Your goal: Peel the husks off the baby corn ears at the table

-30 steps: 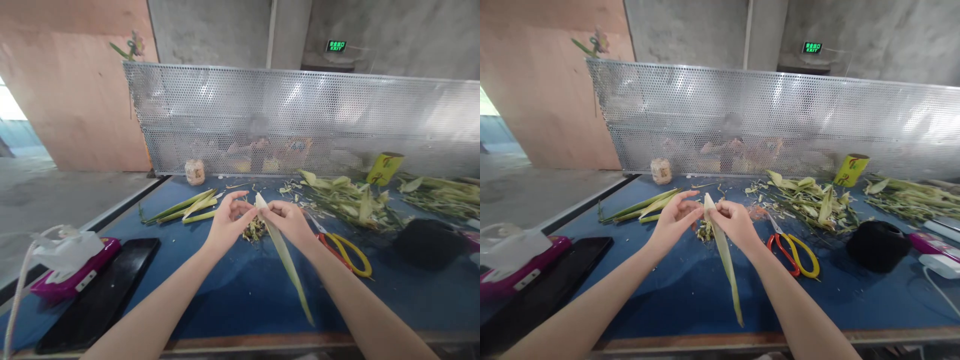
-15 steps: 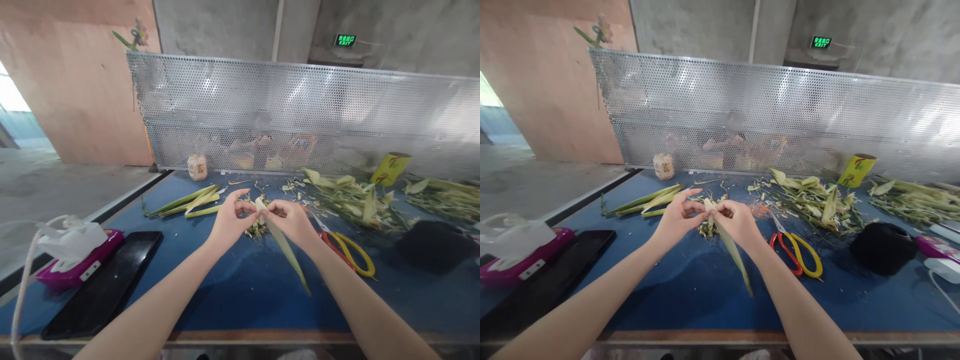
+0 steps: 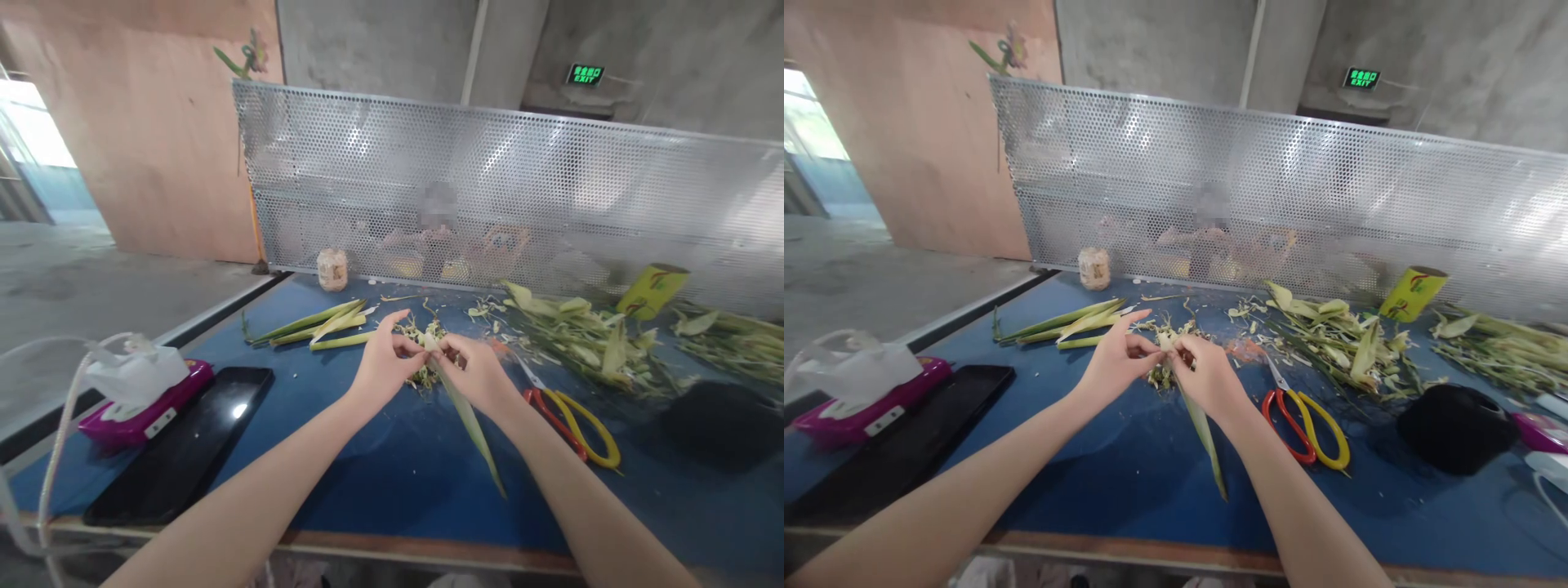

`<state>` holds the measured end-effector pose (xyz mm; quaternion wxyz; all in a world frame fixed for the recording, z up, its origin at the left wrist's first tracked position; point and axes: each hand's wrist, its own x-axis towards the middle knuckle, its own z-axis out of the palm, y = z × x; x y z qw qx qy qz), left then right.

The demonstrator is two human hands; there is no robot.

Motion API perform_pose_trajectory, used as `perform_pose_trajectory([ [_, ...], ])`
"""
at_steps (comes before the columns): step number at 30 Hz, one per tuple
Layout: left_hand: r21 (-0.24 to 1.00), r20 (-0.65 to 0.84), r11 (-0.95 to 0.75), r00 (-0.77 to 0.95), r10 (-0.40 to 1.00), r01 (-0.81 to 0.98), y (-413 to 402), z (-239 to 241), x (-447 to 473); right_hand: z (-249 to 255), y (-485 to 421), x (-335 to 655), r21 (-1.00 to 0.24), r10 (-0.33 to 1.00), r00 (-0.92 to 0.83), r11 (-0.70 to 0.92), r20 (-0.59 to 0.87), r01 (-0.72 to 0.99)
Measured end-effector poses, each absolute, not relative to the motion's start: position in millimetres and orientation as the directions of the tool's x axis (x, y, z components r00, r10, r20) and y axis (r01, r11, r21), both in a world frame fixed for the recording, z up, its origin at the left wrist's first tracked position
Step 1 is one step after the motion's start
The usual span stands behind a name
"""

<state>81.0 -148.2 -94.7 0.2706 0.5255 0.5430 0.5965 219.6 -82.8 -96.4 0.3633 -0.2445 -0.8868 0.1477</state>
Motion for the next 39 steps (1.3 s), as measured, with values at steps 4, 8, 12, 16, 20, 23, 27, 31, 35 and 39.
perform_pose_trajectory([
  [4,0.944,0.299,-0.231,-0.311,0.902,0.238,-146.5,-96.9,81.5,-97.2,-84.3,218.8,-0.357,0.488,-0.622,0.873,0.612,0.333],
  [8,0.95,0.28,-0.213,-0.32,0.905,0.227,-147.5,-97.5,83.4,-100.0,-85.2,217.4,-0.286,0.443,-0.633,0.896,0.635,0.341],
  [12,0.946,0.29,-0.217,-0.334,0.897,0.24,-146.7,-98.3,82.6,-99.2,-91.1,216.8,-0.18,0.353,-0.659,0.931,0.664,0.318],
  [16,0.947,0.273,-0.18,-0.372,0.887,0.266,-142.3,-99.7,75.8,-89.5,-95.0,221.0,-0.229,0.378,-0.597,0.922,0.708,0.312],
  [20,0.95,0.27,-0.184,-0.371,0.888,0.253,-139.2,-102.2,71.9,-81.5,-84.7,227.5,-0.641,0.691,-0.414,0.716,0.593,0.277],
  [23,0.942,0.309,-0.236,-0.344,0.887,0.239,-138.1,-104.0,73.4,-82.3,-76.5,228.2,-0.81,0.816,-0.428,0.524,0.388,0.264],
  [27,0.943,0.332,-0.302,-0.315,0.889,0.141,-137.8,-104.2,75.5,-87.4,-73.8,224.4,-0.858,0.841,-0.483,0.419,0.244,0.296],
  [31,0.939,0.327,-0.344,-0.298,0.897,-0.004,-138.0,-103.3,78.2,-92.6,-74.3,222.1,-0.863,0.814,-0.512,0.443,0.274,0.243],
  [35,0.943,0.315,-0.331,-0.231,0.921,-0.037,-138.3,-103.3,81.3,-94.9,-76.6,220.6,-0.884,0.753,-0.601,0.44,0.27,0.155],
  [39,0.961,0.266,-0.275,-0.263,0.927,0.002,-138.9,-102.2,80.6,-93.5,-80.9,218.8,-0.881,0.72,-0.638,0.453,0.272,0.136],
])
